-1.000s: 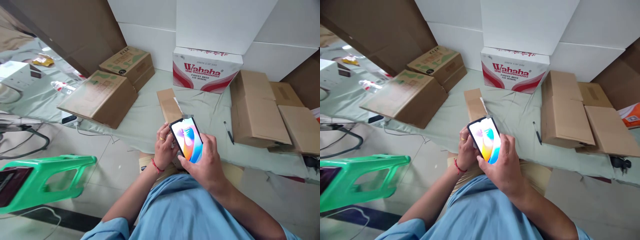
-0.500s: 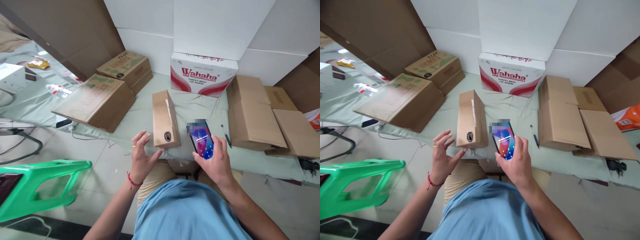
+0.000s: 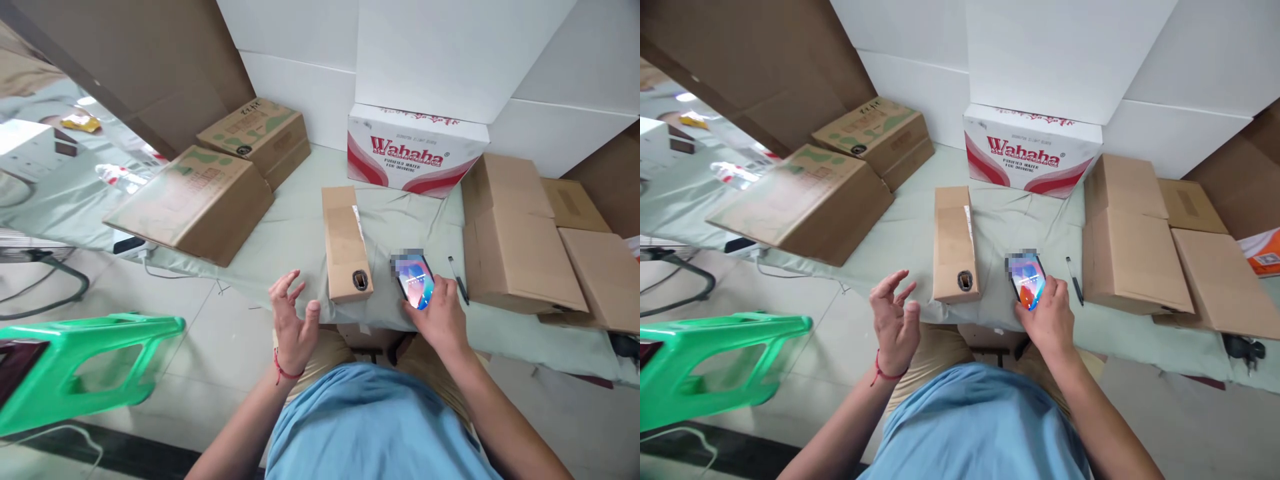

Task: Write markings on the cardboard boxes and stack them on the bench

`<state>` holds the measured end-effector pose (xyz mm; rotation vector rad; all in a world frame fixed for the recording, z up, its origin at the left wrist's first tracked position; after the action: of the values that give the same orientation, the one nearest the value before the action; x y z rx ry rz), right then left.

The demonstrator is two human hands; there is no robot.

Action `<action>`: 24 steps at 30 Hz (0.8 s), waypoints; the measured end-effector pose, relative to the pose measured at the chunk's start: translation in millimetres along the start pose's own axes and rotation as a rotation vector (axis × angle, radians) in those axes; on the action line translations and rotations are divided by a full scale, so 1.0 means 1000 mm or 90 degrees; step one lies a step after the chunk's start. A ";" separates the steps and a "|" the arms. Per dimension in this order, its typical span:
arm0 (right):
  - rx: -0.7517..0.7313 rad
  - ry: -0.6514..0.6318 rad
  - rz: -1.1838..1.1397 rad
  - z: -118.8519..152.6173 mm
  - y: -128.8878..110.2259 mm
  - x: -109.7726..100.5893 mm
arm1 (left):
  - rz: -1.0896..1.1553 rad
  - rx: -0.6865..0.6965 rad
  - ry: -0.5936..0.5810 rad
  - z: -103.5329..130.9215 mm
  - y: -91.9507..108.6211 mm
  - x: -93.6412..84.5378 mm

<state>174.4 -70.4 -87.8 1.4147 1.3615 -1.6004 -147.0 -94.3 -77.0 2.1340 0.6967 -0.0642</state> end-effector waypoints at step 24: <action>-0.048 -0.019 -0.411 0.011 -0.047 -0.050 | -0.038 0.051 -0.229 0.024 0.036 0.030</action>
<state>140.6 -76.6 -27.3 0.9426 1.9668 -1.9141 -99.0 -115.5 -74.5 2.1011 0.5510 -0.5031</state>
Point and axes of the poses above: each hand's wrist, its own z-axis away from the middle knuckle, its own x-axis out of the palm, y = z × x, the point moved 7 cm from there along -z, towards the middle knuckle, and after that the axes turned 10 degrees about x, right-handed, at the moved point
